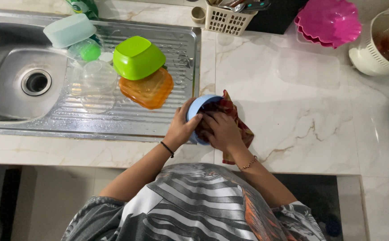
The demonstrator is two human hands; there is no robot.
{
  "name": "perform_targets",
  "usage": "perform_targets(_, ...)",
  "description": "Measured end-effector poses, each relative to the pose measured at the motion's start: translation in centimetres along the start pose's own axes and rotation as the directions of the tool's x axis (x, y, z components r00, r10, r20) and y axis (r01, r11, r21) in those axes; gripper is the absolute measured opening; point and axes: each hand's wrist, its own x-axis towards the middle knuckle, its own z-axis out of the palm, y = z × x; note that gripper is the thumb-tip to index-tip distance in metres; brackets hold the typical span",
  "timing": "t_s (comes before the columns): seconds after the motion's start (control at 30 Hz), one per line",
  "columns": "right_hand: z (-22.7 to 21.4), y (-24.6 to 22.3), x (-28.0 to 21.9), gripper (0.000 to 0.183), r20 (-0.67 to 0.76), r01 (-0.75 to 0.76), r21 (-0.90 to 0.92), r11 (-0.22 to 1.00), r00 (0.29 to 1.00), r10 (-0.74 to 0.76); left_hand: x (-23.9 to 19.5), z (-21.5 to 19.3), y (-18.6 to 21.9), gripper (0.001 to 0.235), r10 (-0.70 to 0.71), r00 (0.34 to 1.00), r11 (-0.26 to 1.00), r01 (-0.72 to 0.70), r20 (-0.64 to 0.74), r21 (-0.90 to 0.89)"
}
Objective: Drying and organizing plastic containers and bowls using a cloth.
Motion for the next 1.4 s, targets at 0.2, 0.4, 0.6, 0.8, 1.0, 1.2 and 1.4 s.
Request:
perform_targets(0.2,-0.5,5.8,-4.7,0.029,-0.206,-0.157,0.489,0.858,0.935,0.289,-0.6,-1.3,1.6,0.071,0.084,0.996,0.995,-0.082,-0.043,0.054)
perform_targets(0.4,-9.9,5.6,-6.2,0.033,-0.586,0.045,0.39,0.92,0.782,0.211,-0.1,-3.8,2.8,0.076,0.118,0.978,0.993,-0.115,-0.174,0.022)
perform_targets(0.6,-11.7,5.8,-4.4,0.019,-0.508,0.185,0.791,0.583,0.73,0.458,1.0,-4.0,1.0,0.074,0.226,0.938,0.967,-0.248,-0.264,-0.054)
perform_targets(0.8,-15.3,1.0,0.1,0.025,-0.529,0.484,0.846,0.225,0.703,0.475,1.4,-5.1,0.4,0.073,0.283,0.901,0.896,-0.371,-0.33,-0.246)
perform_targets(1.0,-15.9,4.7,-3.2,0.045,-0.492,0.505,0.851,0.143,0.673,0.552,0.9,-6.2,0.8,0.075,0.275,0.902,0.853,-0.388,-0.332,-0.349)
perform_targets(1.2,-10.7,11.2,-11.8,0.033,-0.38,0.316,0.914,0.254,0.448,0.809,0.6,-3.7,1.3,0.072,0.293,0.925,0.868,-0.364,-0.241,-0.339)
perform_targets(1.4,-8.8,10.9,-14.9,0.027,-0.381,0.225,0.924,0.309,0.469,0.797,-0.1,2.0,3.6,0.075,0.205,0.977,0.977,-0.208,-0.061,-0.045)
